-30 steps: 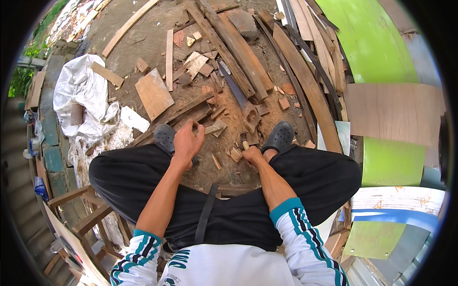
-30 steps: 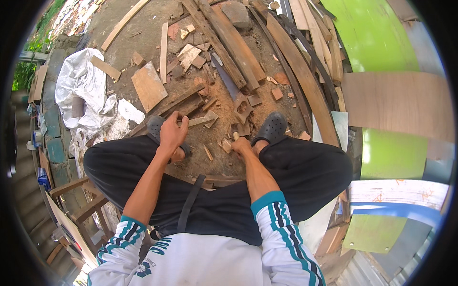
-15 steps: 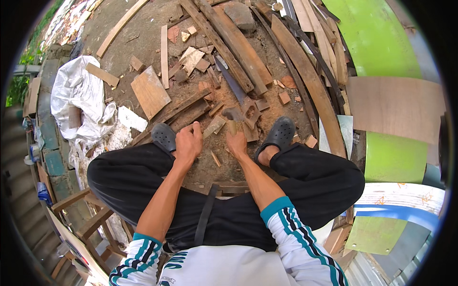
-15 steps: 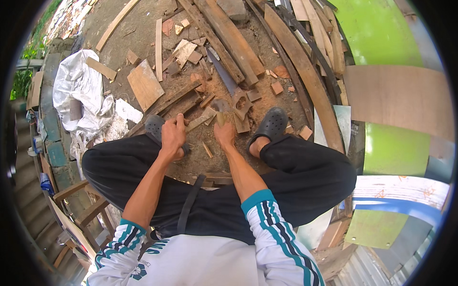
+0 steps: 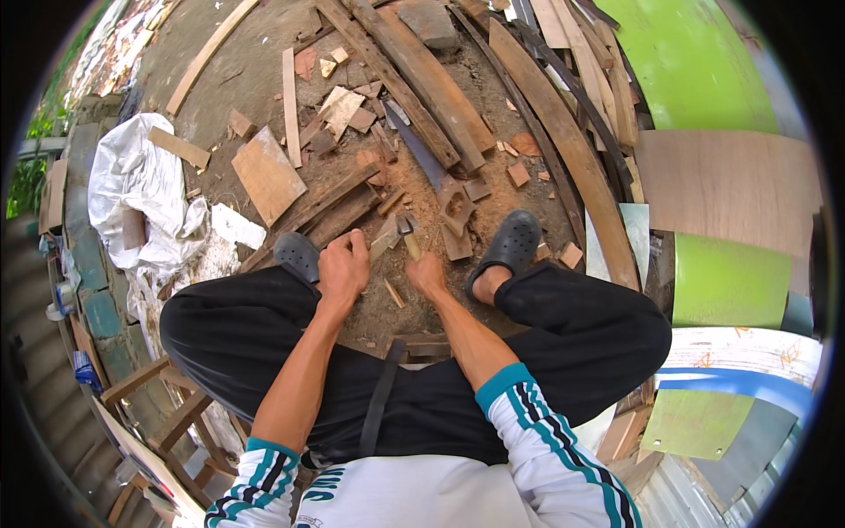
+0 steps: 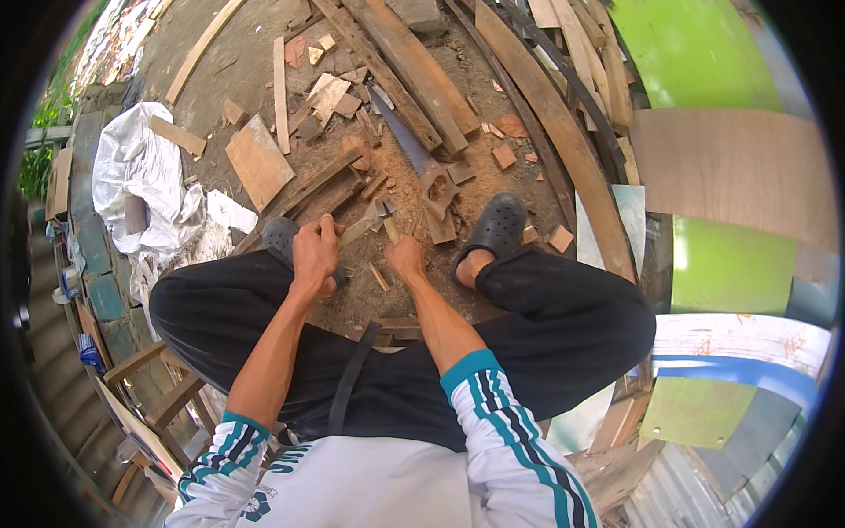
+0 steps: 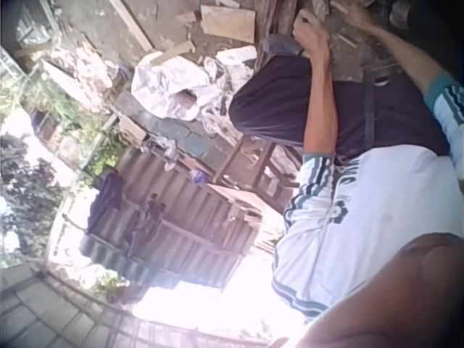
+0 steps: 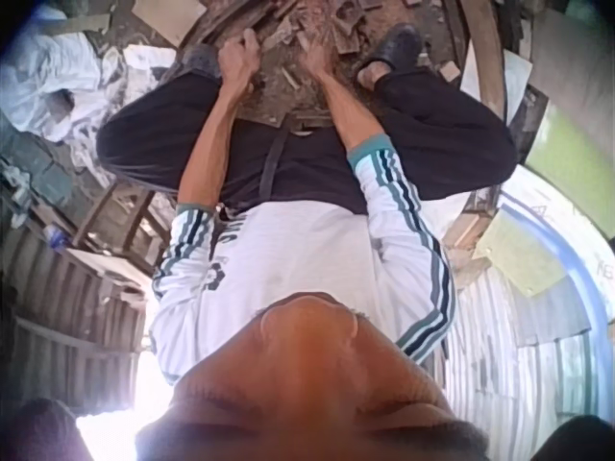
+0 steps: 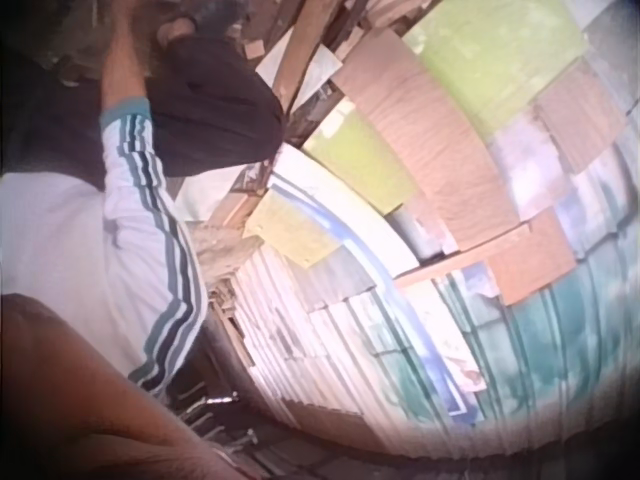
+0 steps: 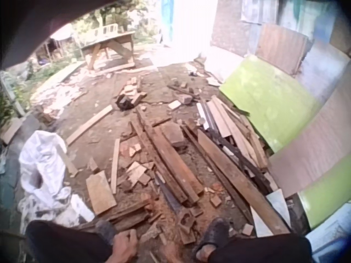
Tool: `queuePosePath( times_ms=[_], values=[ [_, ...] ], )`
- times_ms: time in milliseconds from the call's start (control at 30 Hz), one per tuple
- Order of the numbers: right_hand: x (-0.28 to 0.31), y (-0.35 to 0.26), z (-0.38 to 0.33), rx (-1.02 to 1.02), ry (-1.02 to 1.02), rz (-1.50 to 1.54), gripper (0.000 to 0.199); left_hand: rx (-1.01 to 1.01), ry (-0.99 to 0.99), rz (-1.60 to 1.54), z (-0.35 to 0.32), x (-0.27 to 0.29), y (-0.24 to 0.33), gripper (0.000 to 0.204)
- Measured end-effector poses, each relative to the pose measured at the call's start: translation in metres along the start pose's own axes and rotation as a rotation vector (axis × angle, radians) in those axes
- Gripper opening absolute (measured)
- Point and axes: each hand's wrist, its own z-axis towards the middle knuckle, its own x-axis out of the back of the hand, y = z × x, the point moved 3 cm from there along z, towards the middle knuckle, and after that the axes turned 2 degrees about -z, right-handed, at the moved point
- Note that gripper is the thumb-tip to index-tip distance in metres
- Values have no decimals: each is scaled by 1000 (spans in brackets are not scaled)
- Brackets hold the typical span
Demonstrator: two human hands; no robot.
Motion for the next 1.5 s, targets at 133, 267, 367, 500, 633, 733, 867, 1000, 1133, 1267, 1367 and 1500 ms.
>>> queuePosePath(
  times_ms=[133, 267, 367, 500, 633, 733, 867, 1000, 1133, 1267, 1367, 1500],
  values=[
    [0, 17, 8, -99, 81, 146, 34, 40, -7, 24, -3, 1, 1, 50],
    [20, -4, -1, 11, 172, 208, 39, 82, 40, 121, -7, 0, -1, 48],
    [-1, 16, 13, 59, 285, 198, 41, 38, -13, 60, -7, -2, 8, 48],
    [-9, 16, 24, -113, -17, 125, 34, -7, -9, 17, -3, -3, 0, 47],
    [20, -6, 8, -53, 33, 143, 35, 54, -29, 28, -8, -1, 8, 46],
    [23, -18, 9, 90, 177, 166, 33, 60, -37, 25, -7, 1, 13, 46],
    [-6, 4, 18, 49, 95, 64, 35, 0, -6, 18, -3, -5, 7, 45],
    [3, 3, 21, -171, -111, 120, 37, -8, 5, -35, -2, -2, -8, 45],
    [14, -11, 5, 29, 146, 175, 31, 11, 11, -64, -3, 3, -16, 44],
    [-8, 12, 22, 89, 97, 154, 28, -34, 4, -64, -7, 2, -9, 44],
    [-8, 7, 32, 10, -8, -17, 26, 24, -3, -58, -8, 5, -12, 44],
    [14, 0, 12, -40, -16, 100, 32, 54, 25, -102, -10, 11, -18, 44]
  ],
)
